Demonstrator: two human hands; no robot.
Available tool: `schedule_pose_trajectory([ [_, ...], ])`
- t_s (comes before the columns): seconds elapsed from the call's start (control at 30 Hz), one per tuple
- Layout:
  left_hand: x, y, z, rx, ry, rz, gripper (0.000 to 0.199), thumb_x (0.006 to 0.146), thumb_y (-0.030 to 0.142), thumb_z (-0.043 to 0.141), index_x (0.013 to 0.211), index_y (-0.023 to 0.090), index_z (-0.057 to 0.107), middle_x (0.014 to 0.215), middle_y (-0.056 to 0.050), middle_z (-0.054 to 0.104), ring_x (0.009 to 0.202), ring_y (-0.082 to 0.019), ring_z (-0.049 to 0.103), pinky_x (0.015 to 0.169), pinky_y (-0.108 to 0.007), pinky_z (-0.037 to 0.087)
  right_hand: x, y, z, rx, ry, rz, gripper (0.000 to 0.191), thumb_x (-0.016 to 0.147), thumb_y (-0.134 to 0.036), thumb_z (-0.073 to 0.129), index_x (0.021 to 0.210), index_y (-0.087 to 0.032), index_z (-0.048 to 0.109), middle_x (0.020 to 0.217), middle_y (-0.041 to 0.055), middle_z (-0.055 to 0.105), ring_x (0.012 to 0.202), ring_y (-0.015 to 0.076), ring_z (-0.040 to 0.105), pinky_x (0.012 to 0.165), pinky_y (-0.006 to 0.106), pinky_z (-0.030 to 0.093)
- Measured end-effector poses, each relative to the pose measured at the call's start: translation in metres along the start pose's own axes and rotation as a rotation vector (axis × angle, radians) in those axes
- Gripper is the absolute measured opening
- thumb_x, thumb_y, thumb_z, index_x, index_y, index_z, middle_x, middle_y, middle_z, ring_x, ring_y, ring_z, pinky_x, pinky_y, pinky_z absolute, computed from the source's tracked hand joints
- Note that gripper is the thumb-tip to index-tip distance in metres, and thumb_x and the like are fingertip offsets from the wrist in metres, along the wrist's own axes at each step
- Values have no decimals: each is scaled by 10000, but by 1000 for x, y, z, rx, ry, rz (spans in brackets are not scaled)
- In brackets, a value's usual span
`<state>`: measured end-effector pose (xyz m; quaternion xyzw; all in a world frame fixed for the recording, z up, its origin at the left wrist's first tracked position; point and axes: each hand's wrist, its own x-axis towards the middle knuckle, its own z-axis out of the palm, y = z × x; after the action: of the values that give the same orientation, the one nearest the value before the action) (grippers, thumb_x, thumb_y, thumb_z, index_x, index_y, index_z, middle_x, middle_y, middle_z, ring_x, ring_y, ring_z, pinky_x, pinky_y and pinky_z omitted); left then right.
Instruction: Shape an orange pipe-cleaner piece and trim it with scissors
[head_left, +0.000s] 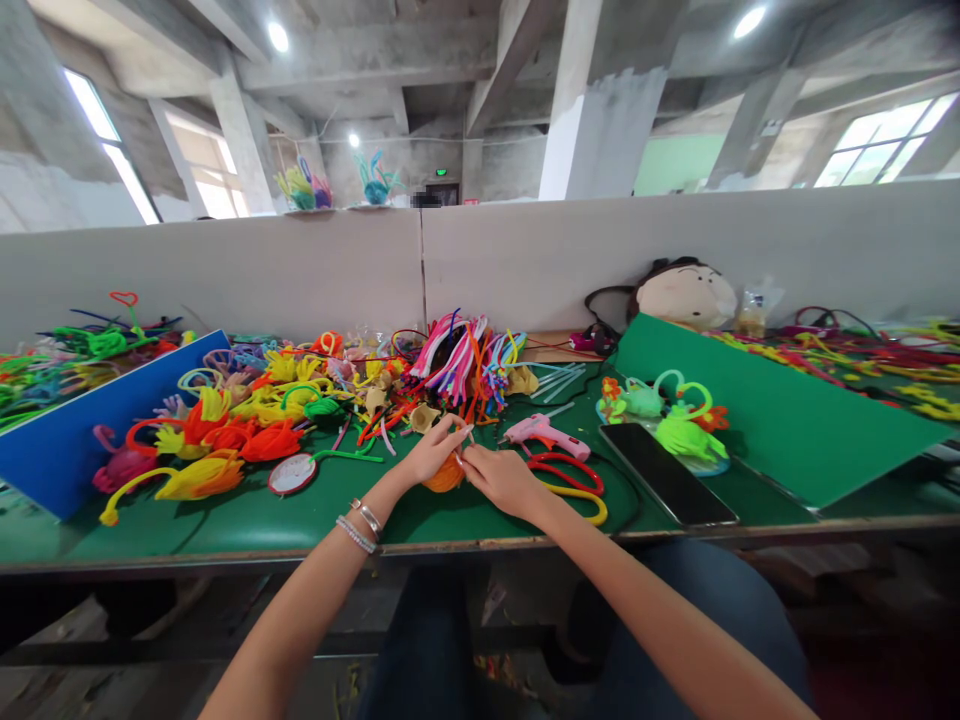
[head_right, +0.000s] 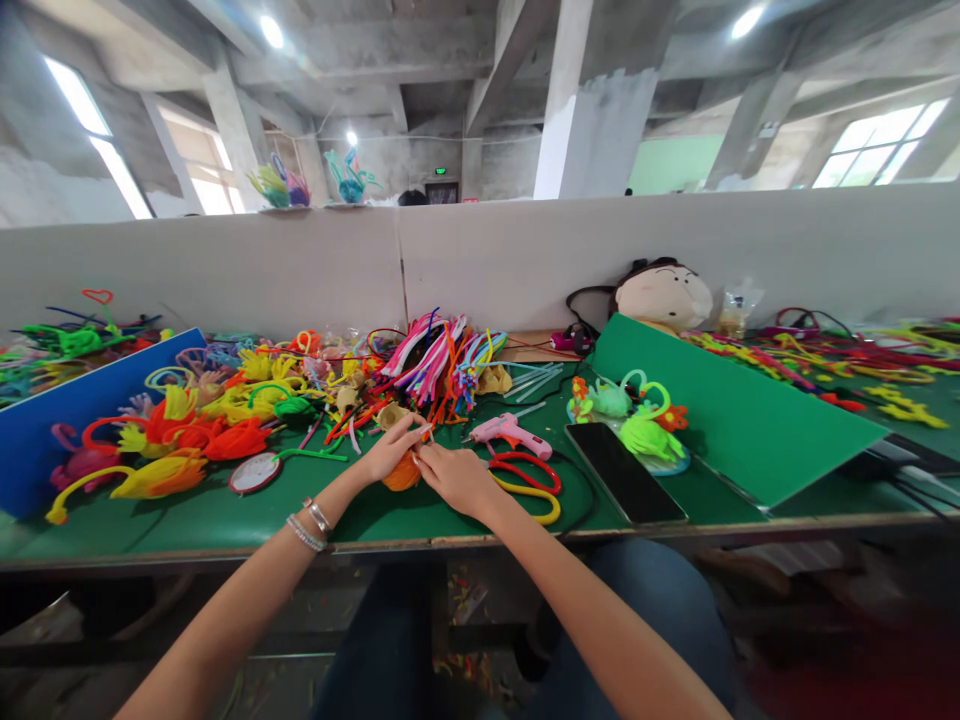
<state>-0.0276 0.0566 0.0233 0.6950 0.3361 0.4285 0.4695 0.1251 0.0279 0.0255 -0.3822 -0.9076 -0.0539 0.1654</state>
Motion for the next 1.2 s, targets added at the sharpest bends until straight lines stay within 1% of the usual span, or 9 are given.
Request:
schedule_pose_trajectory([
  [0.13,1,-2,-1,-33,-12,-26,305,766,461,447,853,169,429,578,57,445,518,-76,416,527,-214,345,0,0,1,-39,-16,5,288,906,-285,255,881,-165,516,831,63,610,694,167,582,520,241,301],
  [0.27,1,-3,-1,-31,-9,-25,298,768,455,448,844,167,430,539,65,428,505,-75,409,520,-213,337,0,-1,-2,-83,-37,-11,293,908,-280,244,891,-163,512,837,68,612,711,169,586,520,243,301],
  [0.43,1,-4,0,-45,-10,-36,307,765,461,454,854,168,432,558,61,442,516,-76,426,525,-211,349,-1,-1,-5,-84,-39,-26,308,913,-287,216,924,-158,496,813,67,611,699,167,587,533,244,311],
  [0.63,1,-1,0,0,10,-18,300,766,463,453,825,168,441,595,54,435,543,-78,425,542,-216,356,-1,-3,-1,-127,-61,2,289,910,-265,224,949,-158,489,855,79,611,726,181,589,519,249,311],
  [0.83,1,-2,0,2,1,-16,294,772,457,445,835,170,436,603,56,431,547,-74,417,543,-210,352,-1,-3,-1,-61,-59,57,260,898,-233,264,983,-164,500,865,70,618,748,170,585,549,239,331],
  [0.9,1,-3,0,-2,0,-20,287,775,448,445,844,169,435,587,58,434,545,-76,417,543,-210,351,-1,-1,-3,-40,-56,34,263,897,-223,268,960,-171,518,876,63,616,748,159,581,562,238,336],
  [1.03,1,-5,0,-23,0,-37,281,779,437,447,863,170,432,556,60,443,524,-77,416,541,-212,352,-1,3,-8,-29,-10,-56,310,908,-292,253,935,-178,539,899,52,602,760,141,570,581,233,339],
  [1.13,1,-6,0,-38,2,-38,283,774,439,454,864,172,433,557,60,443,522,-76,420,532,-208,349,-1,3,-11,-48,19,-74,322,909,-305,247,958,-181,540,914,51,587,734,126,563,567,226,332],
  [1.2,1,-5,0,-46,-6,-43,288,773,444,451,866,173,429,559,60,443,520,-76,422,523,-206,349,-1,2,-10,-62,14,-73,323,909,-302,248,938,-178,545,903,53,585,711,121,558,557,223,329],
])
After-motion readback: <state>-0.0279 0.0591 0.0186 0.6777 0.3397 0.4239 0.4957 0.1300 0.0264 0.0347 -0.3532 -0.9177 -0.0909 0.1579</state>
